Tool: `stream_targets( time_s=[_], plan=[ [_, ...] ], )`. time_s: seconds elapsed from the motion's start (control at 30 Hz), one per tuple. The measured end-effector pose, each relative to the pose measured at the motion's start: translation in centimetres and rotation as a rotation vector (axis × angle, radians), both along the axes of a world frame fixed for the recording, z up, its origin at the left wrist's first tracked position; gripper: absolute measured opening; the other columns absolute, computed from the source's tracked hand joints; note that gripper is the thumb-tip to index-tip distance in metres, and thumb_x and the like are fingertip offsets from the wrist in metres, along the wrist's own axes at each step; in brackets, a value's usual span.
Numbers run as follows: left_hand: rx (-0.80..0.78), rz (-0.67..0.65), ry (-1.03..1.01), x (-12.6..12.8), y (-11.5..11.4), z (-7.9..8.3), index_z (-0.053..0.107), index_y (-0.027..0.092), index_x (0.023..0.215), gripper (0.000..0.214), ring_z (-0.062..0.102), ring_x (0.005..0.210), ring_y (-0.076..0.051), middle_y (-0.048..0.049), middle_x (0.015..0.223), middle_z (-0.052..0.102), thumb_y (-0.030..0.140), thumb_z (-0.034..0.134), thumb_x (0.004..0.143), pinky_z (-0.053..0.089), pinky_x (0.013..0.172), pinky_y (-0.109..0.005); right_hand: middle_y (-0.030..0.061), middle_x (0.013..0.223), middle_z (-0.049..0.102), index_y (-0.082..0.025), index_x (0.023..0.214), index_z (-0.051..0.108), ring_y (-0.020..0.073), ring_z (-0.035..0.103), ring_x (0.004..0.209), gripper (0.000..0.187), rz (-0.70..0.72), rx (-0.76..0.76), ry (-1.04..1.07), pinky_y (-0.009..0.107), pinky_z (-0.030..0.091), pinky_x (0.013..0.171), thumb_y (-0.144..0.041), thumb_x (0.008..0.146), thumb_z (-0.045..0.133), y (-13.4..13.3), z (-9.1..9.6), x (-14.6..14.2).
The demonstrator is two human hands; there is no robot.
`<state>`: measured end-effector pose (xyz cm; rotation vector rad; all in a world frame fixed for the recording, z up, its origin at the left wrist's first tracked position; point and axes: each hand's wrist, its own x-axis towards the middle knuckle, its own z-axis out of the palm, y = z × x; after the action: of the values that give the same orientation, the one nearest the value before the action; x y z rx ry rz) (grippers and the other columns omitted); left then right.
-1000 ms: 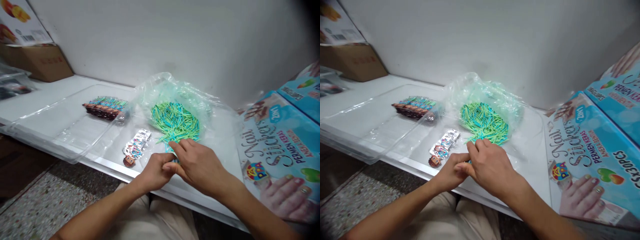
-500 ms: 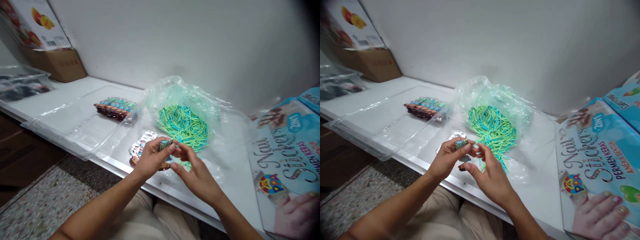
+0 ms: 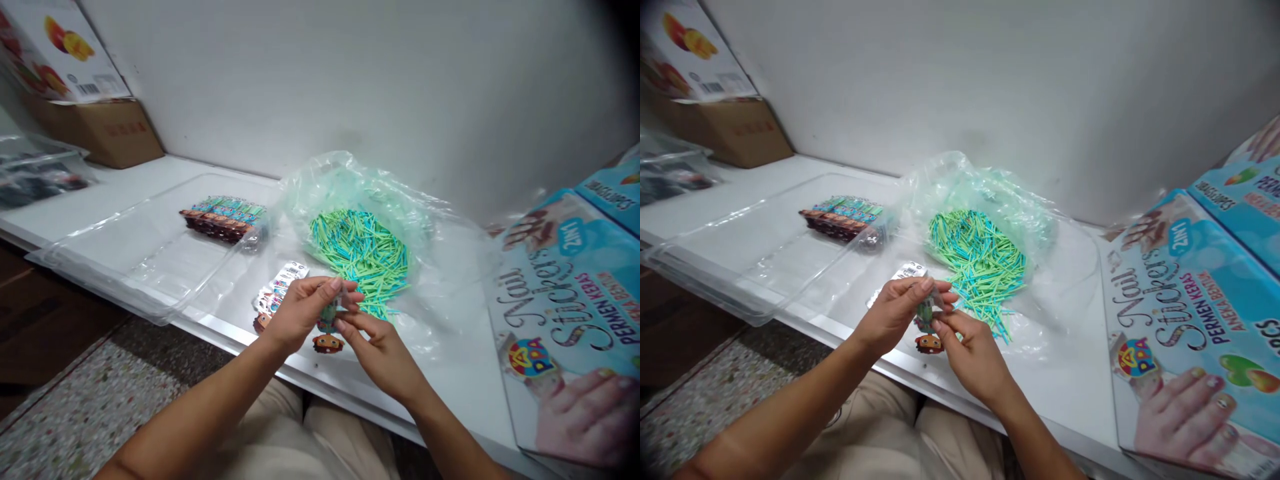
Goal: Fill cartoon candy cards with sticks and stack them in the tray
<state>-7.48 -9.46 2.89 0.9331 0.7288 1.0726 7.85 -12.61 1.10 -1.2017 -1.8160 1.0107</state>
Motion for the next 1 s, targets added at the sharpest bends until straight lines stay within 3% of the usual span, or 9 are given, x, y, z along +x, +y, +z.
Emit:
stream_targets(
  time_s=[0.17,0.33,0.4,0.5,0.63,0.73,0.83,0.9,1.0],
  plan=[
    [0.008,0.045,0.067,0.1,0.1,0.0,0.072,0.012,0.093,0.034,0.067,0.066,-0.016,-0.0083,0.08,0.073,0.042,0.069,0.077,0.051,0.061,-0.025,0.0037,0.093,0.072,-0.022,0.101,0.073,0.0204,0.064,0.088,0.025,0.036,-0.015,0.06,0.034,0.049,0.083,-0.031,0.091,0.051,-0.1,-0.1,-0.2],
    [0.121,0.079,-0.018,-0.3,0.1,0.1,0.057,0.02,0.123,0.056,0.065,0.099,-0.02,-0.0097,0.109,0.068,0.038,0.074,0.073,0.05,0.086,-0.032,0.0032,0.09,0.073,-0.022,0.096,0.073,0.0195,0.066,0.086,0.021,-0.121,-0.017,0.155,0.032,0.051,0.08,-0.033,0.089,0.056,0.3,0.2,0.1],
    [0.12,0.07,0.017,-0.6,0.0,0.1,0.061,0.018,0.114,0.049,0.063,0.1,-0.02,-0.0089,0.108,0.067,0.034,0.077,0.071,0.049,0.087,-0.031,0.0025,0.09,0.072,-0.022,0.096,0.072,0.0189,0.066,0.088,0.019,-0.171,0.01,0.22,0.031,0.051,0.081,-0.033,0.088,0.058,0.6,0.6,0.2],
    [0.076,-0.022,0.076,-1.3,-0.4,0.4,0.063,0.014,0.086,0.025,0.066,0.077,-0.016,-0.0039,0.082,0.067,0.033,0.074,0.073,0.052,0.075,-0.031,0.0024,0.091,0.069,-0.023,0.09,0.071,0.0182,0.063,0.09,0.016,-0.189,0.121,0.203,0.031,0.049,0.082,-0.032,0.088,0.059,1.1,1.7,0.0],
    [0.149,-0.022,0.167,-2.9,0.3,2.5,0.06,0.015,0.082,0.024,0.065,0.062,-0.015,-0.0005,0.071,0.065,0.036,0.071,0.076,0.052,0.062,-0.028,0.0038,0.096,0.067,-0.024,0.101,0.067,0.0192,0.063,0.092,0.02,-0.185,0.139,0.198,0.033,0.05,0.082,-0.037,0.087,0.06,1.5,3.2,-0.5],
    [0.337,0.156,0.304,-5.9,3.7,4.6,0.06,0.015,0.083,0.03,0.063,0.059,-0.014,0.0002,0.067,0.065,0.04,0.073,0.073,0.05,0.057,-0.026,0.0043,0.099,0.068,-0.025,0.112,0.062,0.0191,0.064,0.091,0.03,-0.244,0.072,0.228,0.033,0.052,0.081,-0.042,0.086,0.061,1.7,3.6,-0.2],
    [0.495,0.448,0.486,-11.4,9.8,5.8,0.06,0.014,0.08,0.036,0.057,0.058,-0.01,0.002,0.068,0.064,0.041,0.078,0.066,0.047,0.057,-0.023,0.0049,0.097,0.069,-0.025,0.109,0.062,0.0186,0.065,0.088,0.032,-0.294,0.013,0.188,0.033,0.053,0.078,-0.045,0.085,0.061,2.1,3.0,0.6],
    [0.492,0.636,0.637,-16.0,14.3,5.7,0.059,0.013,0.081,0.034,0.053,0.057,-0.008,0.0047,0.064,0.062,0.04,0.076,0.07,0.044,0.058,-0.021,0.0052,0.096,0.069,-0.024,0.109,0.061,0.0185,0.065,0.086,0.033,-0.306,-0.037,0.149,0.032,0.054,0.076,-0.047,0.086,0.059,2.2,2.3,1.2],
    [0.425,0.691,0.867,-22.7,19.3,5.1,0.054,0.01,0.089,0.03,0.047,0.058,-0.007,0.0093,0.055,0.054,0.036,0.067,0.082,0.041,0.064,-0.022,0.0055,0.095,0.068,-0.024,0.113,0.059,0.0193,0.065,0.087,0.036,-0.294,-0.089,0.078,0.033,0.053,0.077,-0.049,0.087,0.056,2.2,1.0,1.9]
  ],
)
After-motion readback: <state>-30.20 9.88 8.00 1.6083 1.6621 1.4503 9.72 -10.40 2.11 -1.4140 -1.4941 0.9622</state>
